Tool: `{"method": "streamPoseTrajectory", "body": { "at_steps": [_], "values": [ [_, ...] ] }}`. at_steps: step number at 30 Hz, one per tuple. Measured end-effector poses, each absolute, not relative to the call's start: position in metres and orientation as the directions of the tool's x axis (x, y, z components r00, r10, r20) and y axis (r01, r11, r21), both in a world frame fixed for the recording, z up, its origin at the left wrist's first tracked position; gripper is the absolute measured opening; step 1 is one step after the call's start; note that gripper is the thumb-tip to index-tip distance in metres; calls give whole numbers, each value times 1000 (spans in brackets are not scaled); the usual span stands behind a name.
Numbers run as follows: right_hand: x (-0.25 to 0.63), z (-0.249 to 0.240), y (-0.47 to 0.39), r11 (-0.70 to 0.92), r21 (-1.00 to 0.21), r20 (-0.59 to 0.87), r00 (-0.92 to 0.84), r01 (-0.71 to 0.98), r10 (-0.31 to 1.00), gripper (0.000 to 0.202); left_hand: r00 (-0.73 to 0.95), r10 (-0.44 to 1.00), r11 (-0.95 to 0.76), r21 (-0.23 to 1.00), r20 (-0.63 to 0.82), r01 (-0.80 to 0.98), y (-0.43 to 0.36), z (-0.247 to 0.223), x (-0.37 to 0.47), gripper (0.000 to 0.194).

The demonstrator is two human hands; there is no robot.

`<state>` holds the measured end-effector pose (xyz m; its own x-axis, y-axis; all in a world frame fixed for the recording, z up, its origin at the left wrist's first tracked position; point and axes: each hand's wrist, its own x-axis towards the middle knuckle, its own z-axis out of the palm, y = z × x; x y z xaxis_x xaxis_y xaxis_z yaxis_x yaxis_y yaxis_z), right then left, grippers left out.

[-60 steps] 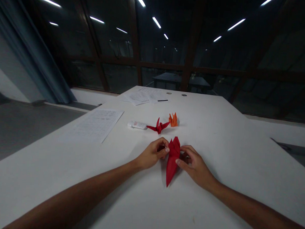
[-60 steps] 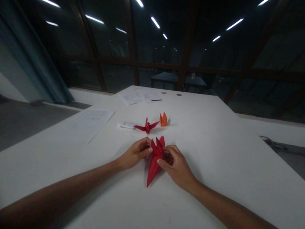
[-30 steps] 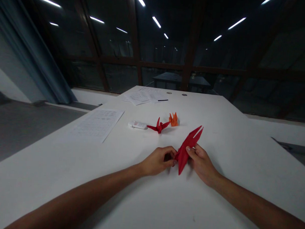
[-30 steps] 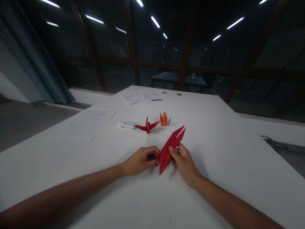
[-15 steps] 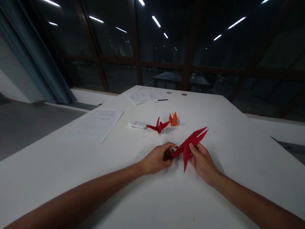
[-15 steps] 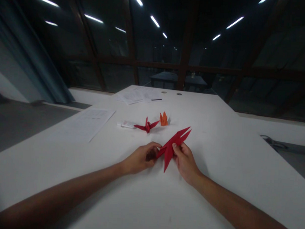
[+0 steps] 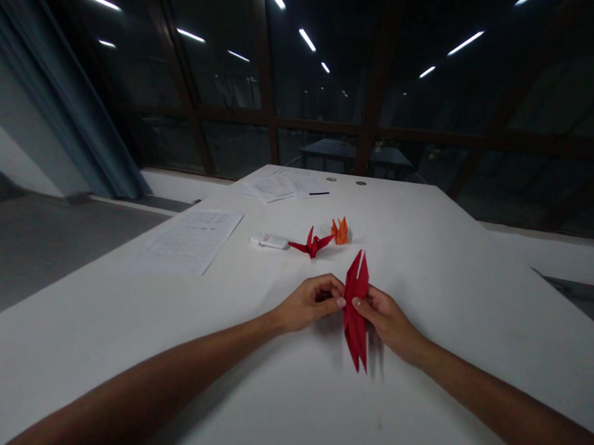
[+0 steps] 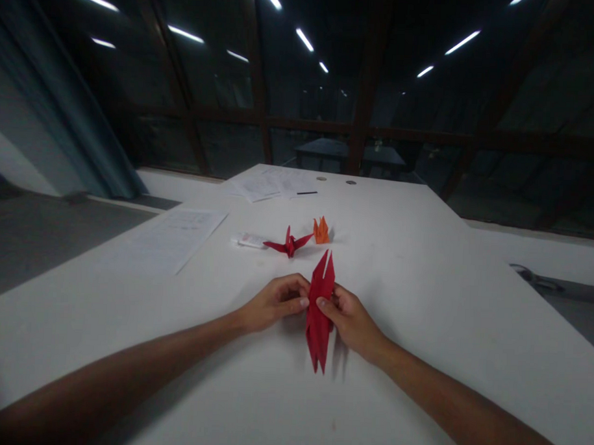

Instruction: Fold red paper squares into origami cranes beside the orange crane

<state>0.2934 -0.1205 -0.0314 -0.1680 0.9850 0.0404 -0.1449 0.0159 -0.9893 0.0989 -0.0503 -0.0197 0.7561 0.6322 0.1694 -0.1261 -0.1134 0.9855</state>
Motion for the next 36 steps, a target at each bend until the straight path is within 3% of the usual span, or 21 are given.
{"method": "streamPoseTrajectory", "body": {
  "at_steps": [7, 16, 24, 36],
  "values": [
    [291, -31, -122, 11, -994, 27, -145, -111, 989, 37, 749, 642, -65, 985, 163, -159, -52, -19, 100, 34],
    [291, -42, -119, 190, -979, 187, 53, -74, 981, 32, 676, 717, -123, 985, 171, -119, -49, -24, 102, 33],
    [295, -43, -118, 170, -978, 168, -21, 120, 986, 33, 703, 692, -115, 987, 164, -116, -48, -23, 101, 35],
    [299, -34, -118, 224, -971, 217, -92, 82, 972, 24, 728, 661, -206, 977, 185, -62, -45, -23, 98, 34]
  ]
}}
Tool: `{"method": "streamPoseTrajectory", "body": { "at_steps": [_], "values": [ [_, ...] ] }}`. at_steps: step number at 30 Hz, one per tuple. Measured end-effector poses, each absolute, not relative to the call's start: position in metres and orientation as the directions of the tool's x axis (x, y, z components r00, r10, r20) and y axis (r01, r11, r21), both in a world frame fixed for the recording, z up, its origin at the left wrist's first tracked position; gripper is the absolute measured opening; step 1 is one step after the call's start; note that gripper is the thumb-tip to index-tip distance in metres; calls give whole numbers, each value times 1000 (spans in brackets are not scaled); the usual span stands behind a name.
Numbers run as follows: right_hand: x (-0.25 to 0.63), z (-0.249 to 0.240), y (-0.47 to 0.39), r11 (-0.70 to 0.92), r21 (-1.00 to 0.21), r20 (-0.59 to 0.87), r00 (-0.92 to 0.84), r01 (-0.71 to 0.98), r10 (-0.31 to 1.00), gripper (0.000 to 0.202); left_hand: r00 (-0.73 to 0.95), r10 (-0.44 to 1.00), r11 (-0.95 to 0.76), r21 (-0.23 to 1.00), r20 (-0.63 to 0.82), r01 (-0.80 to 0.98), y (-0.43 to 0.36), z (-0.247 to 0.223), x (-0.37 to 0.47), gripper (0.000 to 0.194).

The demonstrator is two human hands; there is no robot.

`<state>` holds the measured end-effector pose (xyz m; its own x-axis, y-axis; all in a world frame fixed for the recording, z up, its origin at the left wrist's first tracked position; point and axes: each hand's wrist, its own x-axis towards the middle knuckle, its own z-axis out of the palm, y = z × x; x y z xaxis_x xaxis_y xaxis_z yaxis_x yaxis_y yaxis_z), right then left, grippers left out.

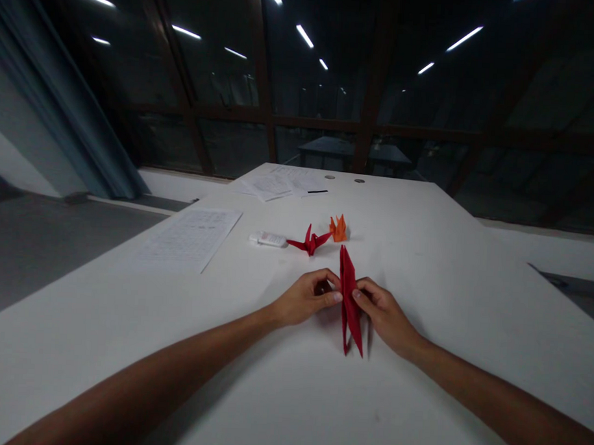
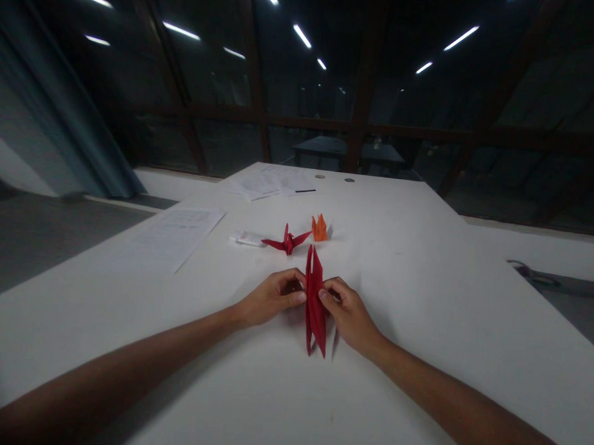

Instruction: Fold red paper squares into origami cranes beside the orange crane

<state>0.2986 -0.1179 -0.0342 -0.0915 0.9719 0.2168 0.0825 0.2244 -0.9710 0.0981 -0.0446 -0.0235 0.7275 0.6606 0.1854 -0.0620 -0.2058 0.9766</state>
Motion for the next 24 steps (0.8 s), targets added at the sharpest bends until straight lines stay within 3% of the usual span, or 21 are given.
{"method": "streamPoseTrajectory", "body": {
  "at_steps": [5, 14, 24],
  "values": [
    [296, -35, -118, 136, -991, 137, -128, -13, 982, 26, 716, 656, -228, 967, 238, -113, -48, -16, 98, 27],
    [293, -37, -119, 94, -996, 94, -175, -10, 980, 33, 696, 671, -229, 964, 257, -136, -45, -16, 96, 21],
    [286, -31, -127, 189, -971, 171, -130, 145, 977, 29, 704, 680, -176, 977, 206, -117, -45, -24, 98, 21]
  ]
}}
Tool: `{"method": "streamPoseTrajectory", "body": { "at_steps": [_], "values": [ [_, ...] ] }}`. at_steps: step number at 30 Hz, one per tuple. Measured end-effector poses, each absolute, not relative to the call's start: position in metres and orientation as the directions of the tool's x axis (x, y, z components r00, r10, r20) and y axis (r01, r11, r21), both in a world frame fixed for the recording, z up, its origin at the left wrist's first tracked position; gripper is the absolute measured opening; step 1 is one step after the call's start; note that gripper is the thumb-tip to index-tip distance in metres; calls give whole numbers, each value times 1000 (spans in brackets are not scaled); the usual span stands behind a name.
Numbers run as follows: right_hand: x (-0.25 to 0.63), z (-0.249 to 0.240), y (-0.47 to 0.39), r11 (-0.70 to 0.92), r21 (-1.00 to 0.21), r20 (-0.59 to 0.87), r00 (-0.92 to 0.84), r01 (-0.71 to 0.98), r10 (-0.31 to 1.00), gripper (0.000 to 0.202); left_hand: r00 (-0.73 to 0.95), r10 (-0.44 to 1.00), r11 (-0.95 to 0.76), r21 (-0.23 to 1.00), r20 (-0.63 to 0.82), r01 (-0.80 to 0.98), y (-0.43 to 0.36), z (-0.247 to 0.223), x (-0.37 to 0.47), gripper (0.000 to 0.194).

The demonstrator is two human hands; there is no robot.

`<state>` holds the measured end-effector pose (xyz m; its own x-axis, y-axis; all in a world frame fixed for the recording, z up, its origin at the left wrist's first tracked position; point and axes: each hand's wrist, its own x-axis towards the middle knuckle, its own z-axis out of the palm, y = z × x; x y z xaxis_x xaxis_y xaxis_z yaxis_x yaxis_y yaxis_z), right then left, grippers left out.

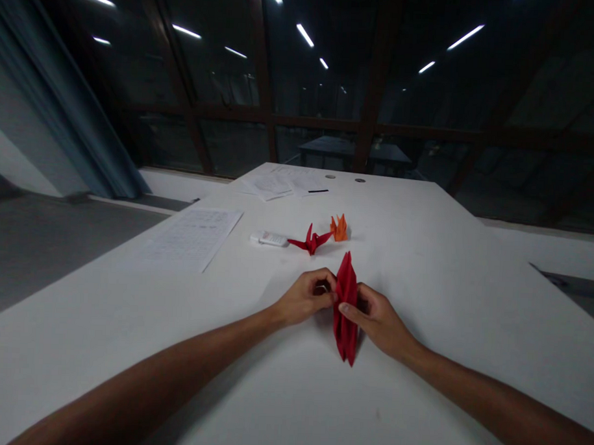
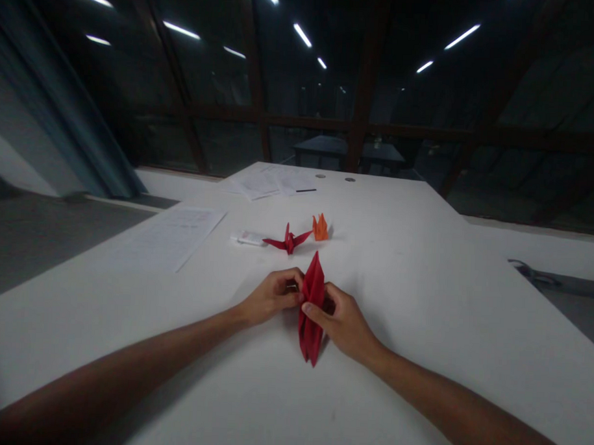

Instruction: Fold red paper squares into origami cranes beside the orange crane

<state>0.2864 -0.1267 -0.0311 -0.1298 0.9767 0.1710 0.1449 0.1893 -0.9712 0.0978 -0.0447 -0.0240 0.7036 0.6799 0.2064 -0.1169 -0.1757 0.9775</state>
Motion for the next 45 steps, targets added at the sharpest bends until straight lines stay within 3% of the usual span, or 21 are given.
{"method": "streamPoseTrajectory", "body": {
  "at_steps": [10, 13, 17, 19, 23, 25, 29, 33, 41, 45],
  "values": [
    [289, -37, -123, 111, -993, 103, -190, 33, 976, 26, 692, 695, -88, 978, 197, -191, -45, -25, 97, 26],
    [289, -36, -125, 104, -994, 105, -166, -18, 980, 48, 667, 703, -88, 960, 248, -264, -47, -23, 97, 34],
    [289, -36, -127, 177, -984, 176, -106, 7, 979, 67, 665, 703, -98, 960, 254, -263, -47, -22, 95, 63],
    [290, -37, -126, 196, -979, 189, -109, 63, 976, 56, 666, 704, -125, 966, 247, -227, -47, -22, 95, 65],
    [293, -39, -125, 197, -967, 177, -130, 163, 976, 30, 684, 685, -249, 963, 250, -103, -47, -22, 95, 35],
    [293, -39, -124, 206, -964, 189, -113, 167, 975, 24, 703, 665, -307, 950, 252, -50, -49, -22, 96, 30],
    [293, -39, -122, 219, -960, 209, -77, 172, 975, 18, 750, 597, -407, 913, 287, -25, -53, -22, 95, 50],
    [293, -38, -121, 227, -961, 221, -55, 160, 974, 20, 775, 573, -369, 928, 265, -44, -55, -20, 94, 67],
    [296, -35, -120, 203, -976, 200, -46, 77, 979, 29, 784, 601, -180, 982, 157, -59, -51, -22, 93, 66],
    [296, -33, -119, 170, -985, 170, -19, -20, 985, 25, 774, 614, -166, 984, 156, -67, -51, -22, 93, 64]
  ]
}}
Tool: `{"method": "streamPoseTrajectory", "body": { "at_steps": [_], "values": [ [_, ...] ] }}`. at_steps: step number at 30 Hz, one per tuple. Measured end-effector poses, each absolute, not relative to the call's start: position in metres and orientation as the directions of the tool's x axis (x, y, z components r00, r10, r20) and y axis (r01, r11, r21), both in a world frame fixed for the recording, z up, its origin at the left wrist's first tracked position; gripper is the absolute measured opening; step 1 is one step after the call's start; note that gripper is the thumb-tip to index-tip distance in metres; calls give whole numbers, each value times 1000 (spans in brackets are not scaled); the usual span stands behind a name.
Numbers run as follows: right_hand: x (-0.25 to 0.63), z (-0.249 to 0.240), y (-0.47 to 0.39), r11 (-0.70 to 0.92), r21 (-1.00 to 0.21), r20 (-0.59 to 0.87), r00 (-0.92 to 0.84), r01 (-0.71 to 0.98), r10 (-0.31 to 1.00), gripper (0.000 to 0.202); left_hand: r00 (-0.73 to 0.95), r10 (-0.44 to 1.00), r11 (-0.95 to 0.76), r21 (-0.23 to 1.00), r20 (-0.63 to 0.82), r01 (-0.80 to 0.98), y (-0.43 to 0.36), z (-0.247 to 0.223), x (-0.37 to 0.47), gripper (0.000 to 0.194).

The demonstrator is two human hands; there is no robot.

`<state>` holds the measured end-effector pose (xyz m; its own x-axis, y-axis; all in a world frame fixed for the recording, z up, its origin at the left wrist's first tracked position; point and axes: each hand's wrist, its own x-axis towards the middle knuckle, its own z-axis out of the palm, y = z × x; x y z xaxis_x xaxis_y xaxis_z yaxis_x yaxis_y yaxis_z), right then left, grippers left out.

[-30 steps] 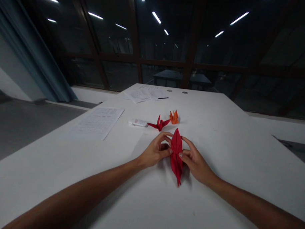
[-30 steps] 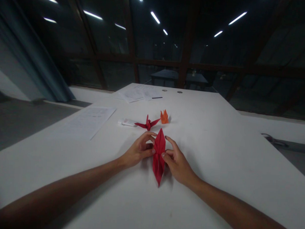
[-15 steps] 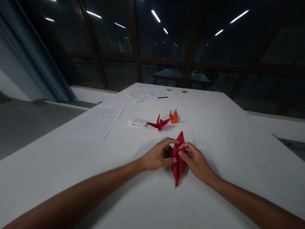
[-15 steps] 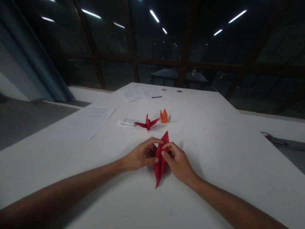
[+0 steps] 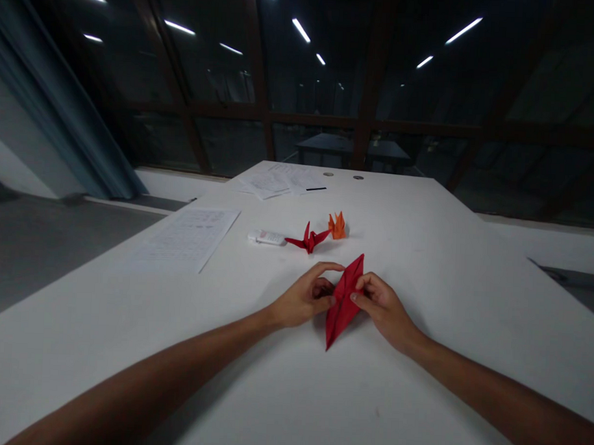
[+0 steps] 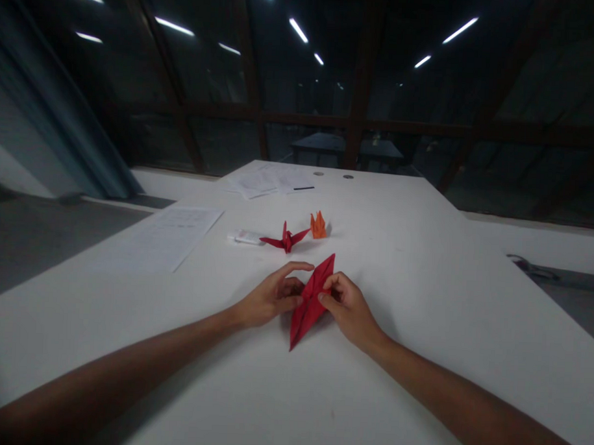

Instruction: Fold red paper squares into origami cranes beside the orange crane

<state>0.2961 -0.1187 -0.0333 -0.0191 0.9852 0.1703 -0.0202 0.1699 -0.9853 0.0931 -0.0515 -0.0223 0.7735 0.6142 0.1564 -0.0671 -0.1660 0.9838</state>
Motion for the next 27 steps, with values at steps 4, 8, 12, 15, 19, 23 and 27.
{"method": "streamPoseTrajectory", "body": {
  "at_steps": [4, 8, 12, 15, 19, 23, 27],
  "values": [
    [296, -36, -116, 161, -986, 158, 63, -39, 985, 23, 749, 636, -285, 958, 184, 7, -58, -17, 94, 75],
    [297, -39, -115, 174, -984, 170, 97, -32, 981, 25, 762, 632, -307, 948, 140, 81, -60, -16, 94, 82],
    [298, -40, -114, 187, -982, 182, 124, -29, 976, 27, 758, 639, -208, 978, 130, 8, -56, -21, 94, 71],
    [298, -39, -115, 190, -981, 186, 130, -26, 974, 27, 743, 656, -167, 986, 131, -26, -53, -25, 94, 60],
    [298, -40, -115, 192, -981, 187, 133, -21, 973, 25, 730, 672, -145, 989, 123, -33, -52, -25, 94, 46],
    [299, -42, -115, 200, -980, 196, 109, -22, 974, 22, 724, 676, -232, 972, 135, 35, -54, -23, 96, 38],
    [298, -40, -116, 197, -980, 196, 72, -13, 978, 22, 690, 705, -330, 937, 164, 115, -56, -22, 98, 32]
  ]
}}
